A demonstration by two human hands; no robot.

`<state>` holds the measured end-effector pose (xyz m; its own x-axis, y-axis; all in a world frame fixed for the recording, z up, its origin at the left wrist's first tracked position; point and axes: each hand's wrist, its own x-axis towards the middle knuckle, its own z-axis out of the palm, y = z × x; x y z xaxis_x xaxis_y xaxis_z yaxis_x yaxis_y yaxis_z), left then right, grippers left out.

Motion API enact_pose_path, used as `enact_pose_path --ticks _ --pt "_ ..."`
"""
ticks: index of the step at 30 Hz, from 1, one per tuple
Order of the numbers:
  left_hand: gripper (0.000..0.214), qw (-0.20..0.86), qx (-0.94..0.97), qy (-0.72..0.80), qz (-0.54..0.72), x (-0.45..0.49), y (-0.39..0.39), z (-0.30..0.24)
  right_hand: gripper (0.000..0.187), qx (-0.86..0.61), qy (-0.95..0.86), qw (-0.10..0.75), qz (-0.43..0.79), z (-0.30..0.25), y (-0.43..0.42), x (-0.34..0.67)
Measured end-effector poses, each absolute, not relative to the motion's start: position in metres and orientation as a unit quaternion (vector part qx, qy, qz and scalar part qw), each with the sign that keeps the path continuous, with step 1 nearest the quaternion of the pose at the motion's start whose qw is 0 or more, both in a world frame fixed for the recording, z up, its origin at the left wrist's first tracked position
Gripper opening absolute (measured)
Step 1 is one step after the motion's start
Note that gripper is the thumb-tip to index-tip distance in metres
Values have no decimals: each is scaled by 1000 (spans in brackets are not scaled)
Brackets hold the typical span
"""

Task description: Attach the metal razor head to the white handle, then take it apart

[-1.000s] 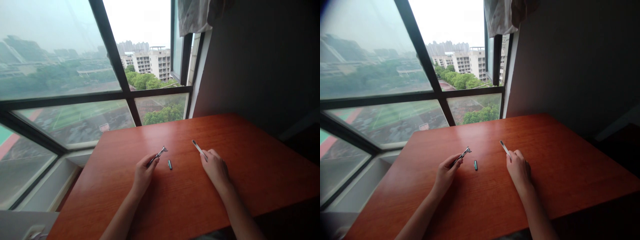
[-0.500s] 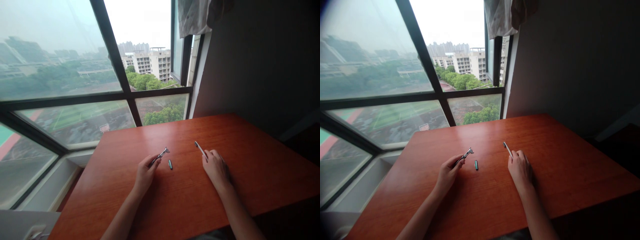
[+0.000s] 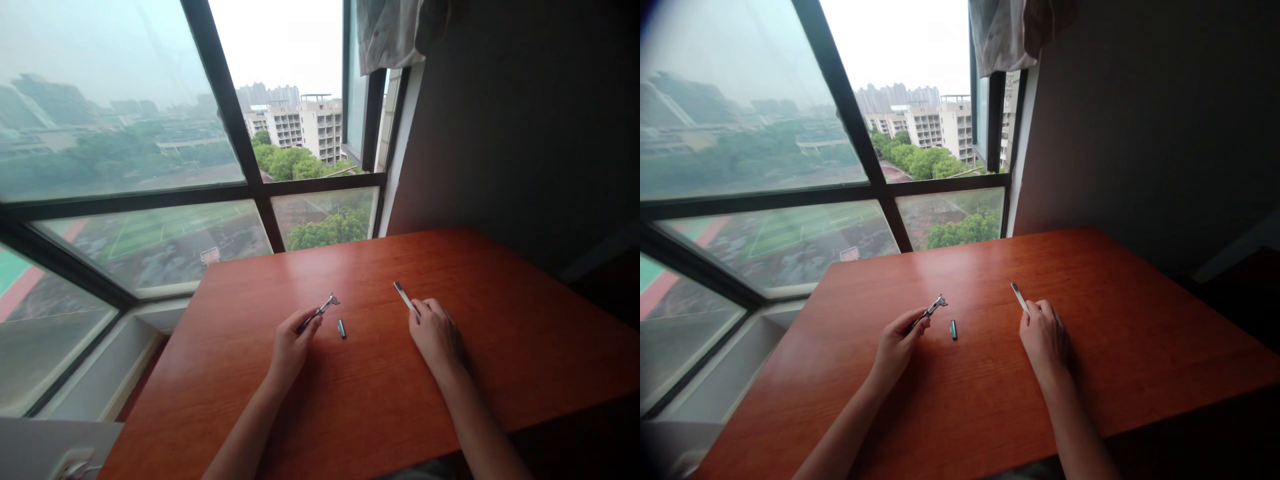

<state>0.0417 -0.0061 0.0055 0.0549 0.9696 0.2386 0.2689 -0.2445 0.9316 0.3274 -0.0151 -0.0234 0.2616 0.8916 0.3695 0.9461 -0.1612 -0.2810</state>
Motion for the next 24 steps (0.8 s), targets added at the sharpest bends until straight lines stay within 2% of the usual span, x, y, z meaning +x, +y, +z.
enact_pose_path --ticks 16,21,24 --pt "27 382 613 495 483 42 -7 8 17 -764 -607 204 -84 -17 -19 326" --pt "28 383 609 504 478 42 -7 8 23 -742 -610 264 -82 -14 -18 319" --pt "30 390 604 506 476 42 -7 8 28 -697 -638 324 -35 -10 -15 310"
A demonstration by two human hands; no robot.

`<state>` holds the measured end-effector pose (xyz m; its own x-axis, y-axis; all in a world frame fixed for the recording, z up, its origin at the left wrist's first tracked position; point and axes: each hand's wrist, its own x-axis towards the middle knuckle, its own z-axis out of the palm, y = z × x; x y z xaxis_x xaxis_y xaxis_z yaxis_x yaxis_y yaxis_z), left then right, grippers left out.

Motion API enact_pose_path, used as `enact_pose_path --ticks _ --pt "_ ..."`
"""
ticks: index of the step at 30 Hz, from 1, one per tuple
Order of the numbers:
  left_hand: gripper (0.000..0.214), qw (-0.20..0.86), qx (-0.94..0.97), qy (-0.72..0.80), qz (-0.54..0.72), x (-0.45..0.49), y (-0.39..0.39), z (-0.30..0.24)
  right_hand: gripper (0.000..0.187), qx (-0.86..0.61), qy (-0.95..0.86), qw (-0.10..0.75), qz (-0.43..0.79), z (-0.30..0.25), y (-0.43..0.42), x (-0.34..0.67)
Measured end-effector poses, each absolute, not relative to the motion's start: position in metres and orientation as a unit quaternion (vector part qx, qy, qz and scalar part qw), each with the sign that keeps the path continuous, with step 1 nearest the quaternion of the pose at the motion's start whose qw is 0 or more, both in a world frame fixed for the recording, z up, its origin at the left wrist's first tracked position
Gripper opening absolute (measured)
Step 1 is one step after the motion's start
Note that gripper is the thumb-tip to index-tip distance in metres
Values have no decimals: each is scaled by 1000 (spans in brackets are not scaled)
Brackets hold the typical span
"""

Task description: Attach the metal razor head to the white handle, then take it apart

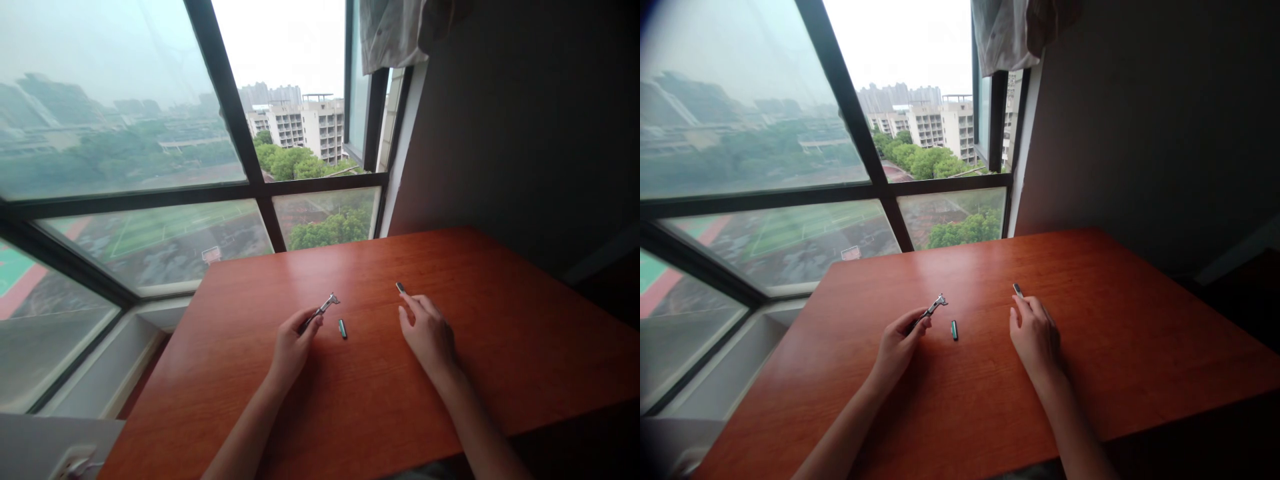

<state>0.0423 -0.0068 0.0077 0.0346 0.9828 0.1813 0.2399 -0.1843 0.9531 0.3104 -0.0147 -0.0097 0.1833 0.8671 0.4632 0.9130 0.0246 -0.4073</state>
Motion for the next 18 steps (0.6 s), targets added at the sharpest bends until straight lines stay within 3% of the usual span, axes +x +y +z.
enact_pose_path --ticks 10,18 --pt "32 420 595 501 468 41 -7 10 20 -521 -724 399 212 17 -4 255" --pt "32 442 592 490 462 41 -5 6 28 -511 -772 283 250 4 2 242"
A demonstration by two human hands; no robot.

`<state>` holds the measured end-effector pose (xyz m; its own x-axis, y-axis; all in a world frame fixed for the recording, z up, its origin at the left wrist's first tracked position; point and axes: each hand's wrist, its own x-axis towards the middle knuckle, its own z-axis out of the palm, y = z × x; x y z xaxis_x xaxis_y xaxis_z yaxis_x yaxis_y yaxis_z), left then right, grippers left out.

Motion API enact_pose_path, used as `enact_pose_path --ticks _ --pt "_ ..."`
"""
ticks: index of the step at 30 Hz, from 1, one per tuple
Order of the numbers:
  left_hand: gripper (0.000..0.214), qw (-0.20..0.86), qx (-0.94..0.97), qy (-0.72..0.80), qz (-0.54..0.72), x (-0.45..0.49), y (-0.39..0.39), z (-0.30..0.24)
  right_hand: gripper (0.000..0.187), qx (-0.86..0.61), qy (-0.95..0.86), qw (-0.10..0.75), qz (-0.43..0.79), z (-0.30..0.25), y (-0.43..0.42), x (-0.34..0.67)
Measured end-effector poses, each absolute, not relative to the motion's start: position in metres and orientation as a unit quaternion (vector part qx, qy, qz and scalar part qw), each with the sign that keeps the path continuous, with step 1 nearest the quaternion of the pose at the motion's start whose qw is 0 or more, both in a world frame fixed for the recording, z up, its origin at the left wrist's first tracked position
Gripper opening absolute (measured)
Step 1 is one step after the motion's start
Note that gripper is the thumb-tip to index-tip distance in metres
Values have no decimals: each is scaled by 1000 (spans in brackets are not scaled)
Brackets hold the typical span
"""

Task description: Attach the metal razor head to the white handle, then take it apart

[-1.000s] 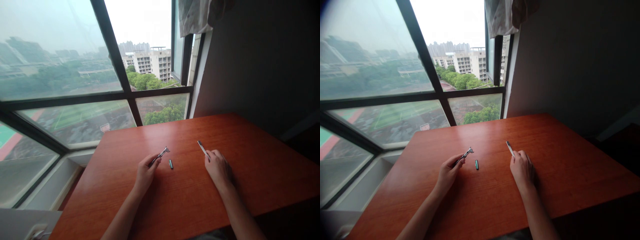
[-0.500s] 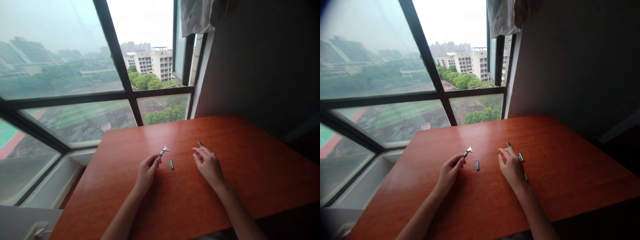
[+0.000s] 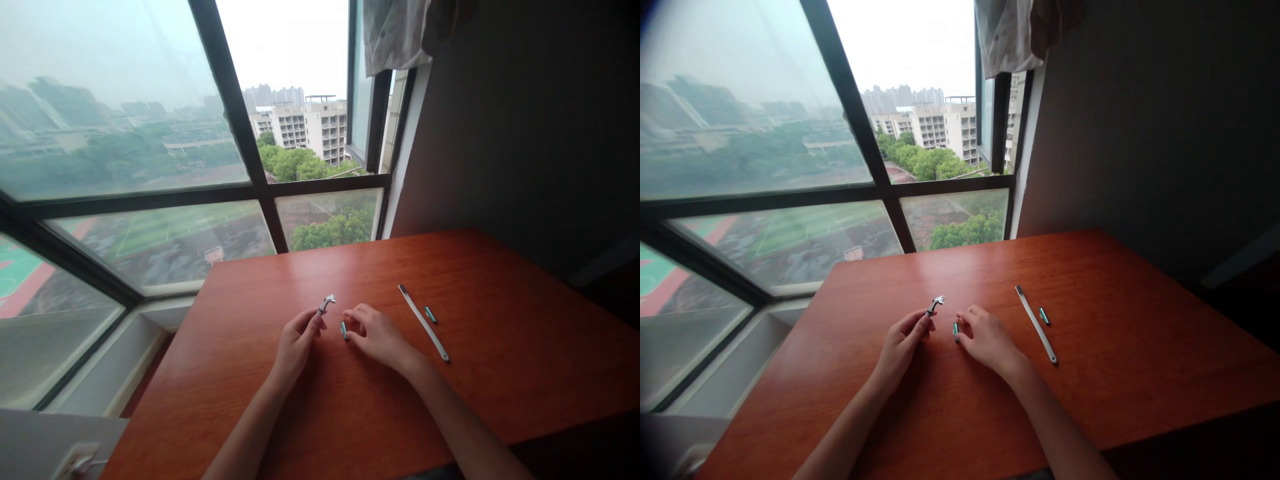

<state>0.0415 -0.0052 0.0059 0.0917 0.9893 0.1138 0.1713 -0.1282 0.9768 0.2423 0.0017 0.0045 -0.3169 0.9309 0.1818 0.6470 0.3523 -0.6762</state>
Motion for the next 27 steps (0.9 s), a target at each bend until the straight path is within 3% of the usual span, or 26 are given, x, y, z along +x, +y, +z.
enact_pose_path --ticks 4,8,16,23,27 --pt "31 445 592 490 459 42 -6 6 35 -496 -804 230 235 11 0 244" --pt "31 444 589 494 460 42 -6 8 26 -488 -818 214 218 14 0 244" --pt "32 449 588 495 455 42 -6 8 17 -470 -796 277 263 1 5 248" --pt "31 467 575 478 472 43 -8 9 37 -420 -575 458 532 -3 8 254" --pt "30 492 572 456 473 46 -12 12 40 -341 -441 504 659 7 2 257"
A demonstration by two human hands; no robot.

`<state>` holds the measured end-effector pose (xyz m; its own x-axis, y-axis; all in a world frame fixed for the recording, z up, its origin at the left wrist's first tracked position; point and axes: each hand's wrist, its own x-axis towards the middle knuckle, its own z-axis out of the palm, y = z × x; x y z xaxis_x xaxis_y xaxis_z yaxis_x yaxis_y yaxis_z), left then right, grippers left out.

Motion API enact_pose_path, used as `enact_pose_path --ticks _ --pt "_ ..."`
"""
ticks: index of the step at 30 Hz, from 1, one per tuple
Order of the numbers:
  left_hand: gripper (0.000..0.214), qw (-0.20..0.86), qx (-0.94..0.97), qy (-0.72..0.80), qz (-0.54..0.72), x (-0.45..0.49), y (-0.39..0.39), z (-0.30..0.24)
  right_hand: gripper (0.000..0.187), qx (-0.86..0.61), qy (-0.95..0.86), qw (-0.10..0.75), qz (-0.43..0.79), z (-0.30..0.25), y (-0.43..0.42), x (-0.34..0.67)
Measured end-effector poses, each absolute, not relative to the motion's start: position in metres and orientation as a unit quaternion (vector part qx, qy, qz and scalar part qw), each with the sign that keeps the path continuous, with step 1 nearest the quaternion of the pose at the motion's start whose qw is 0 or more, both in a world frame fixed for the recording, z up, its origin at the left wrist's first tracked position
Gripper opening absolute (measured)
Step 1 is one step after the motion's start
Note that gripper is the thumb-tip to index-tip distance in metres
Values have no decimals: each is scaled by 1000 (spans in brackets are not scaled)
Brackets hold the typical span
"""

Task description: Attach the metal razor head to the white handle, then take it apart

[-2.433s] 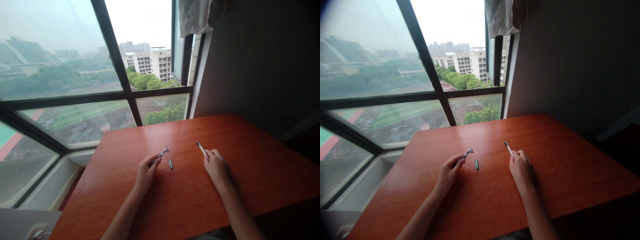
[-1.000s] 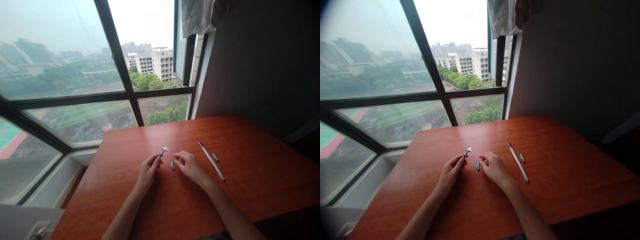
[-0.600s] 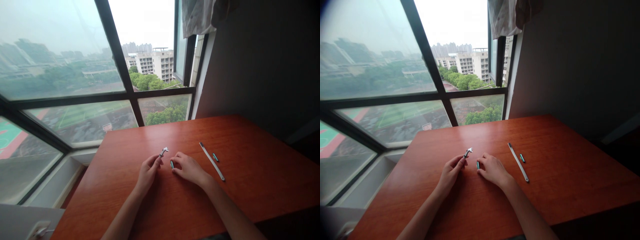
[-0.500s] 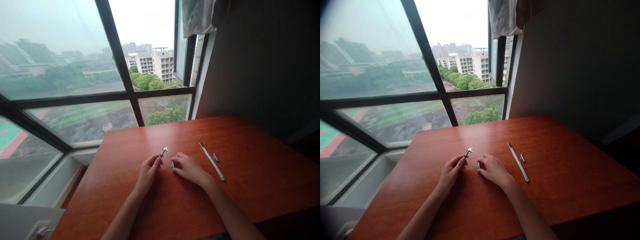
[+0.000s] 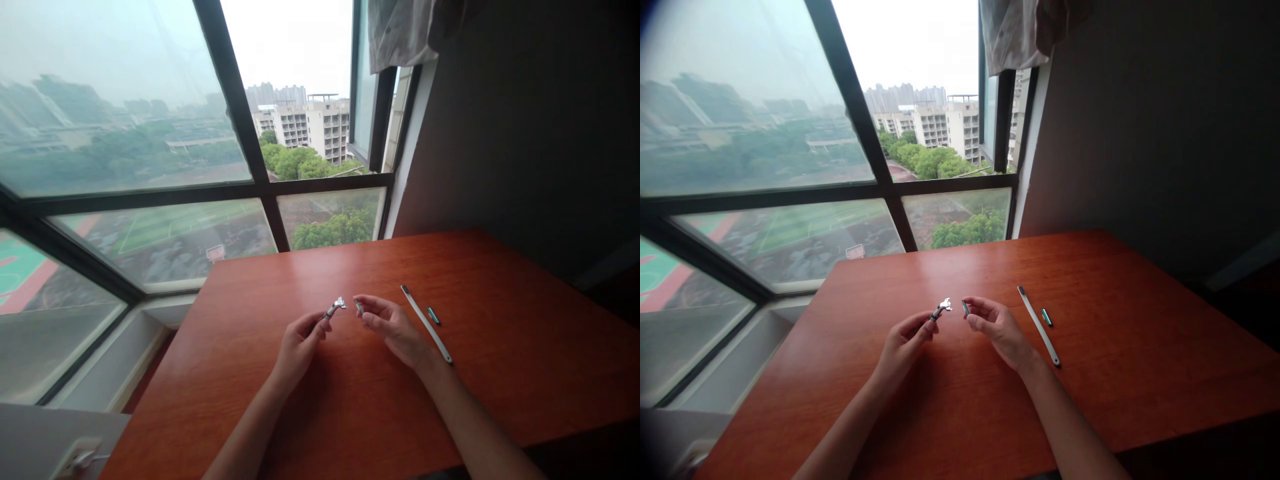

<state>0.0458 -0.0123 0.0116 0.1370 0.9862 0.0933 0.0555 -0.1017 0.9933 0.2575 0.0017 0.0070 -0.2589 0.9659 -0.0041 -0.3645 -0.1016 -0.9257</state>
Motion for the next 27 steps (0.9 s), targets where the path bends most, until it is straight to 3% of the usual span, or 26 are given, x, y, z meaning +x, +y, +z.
enact_pose_path --ticks 7,27 --pt "24 498 600 431 455 52 -19 20 35 -232 -324 521 755 7 -3 252" --pt "26 531 582 420 451 55 -19 15 39 -236 -351 523 740 6 -4 247"
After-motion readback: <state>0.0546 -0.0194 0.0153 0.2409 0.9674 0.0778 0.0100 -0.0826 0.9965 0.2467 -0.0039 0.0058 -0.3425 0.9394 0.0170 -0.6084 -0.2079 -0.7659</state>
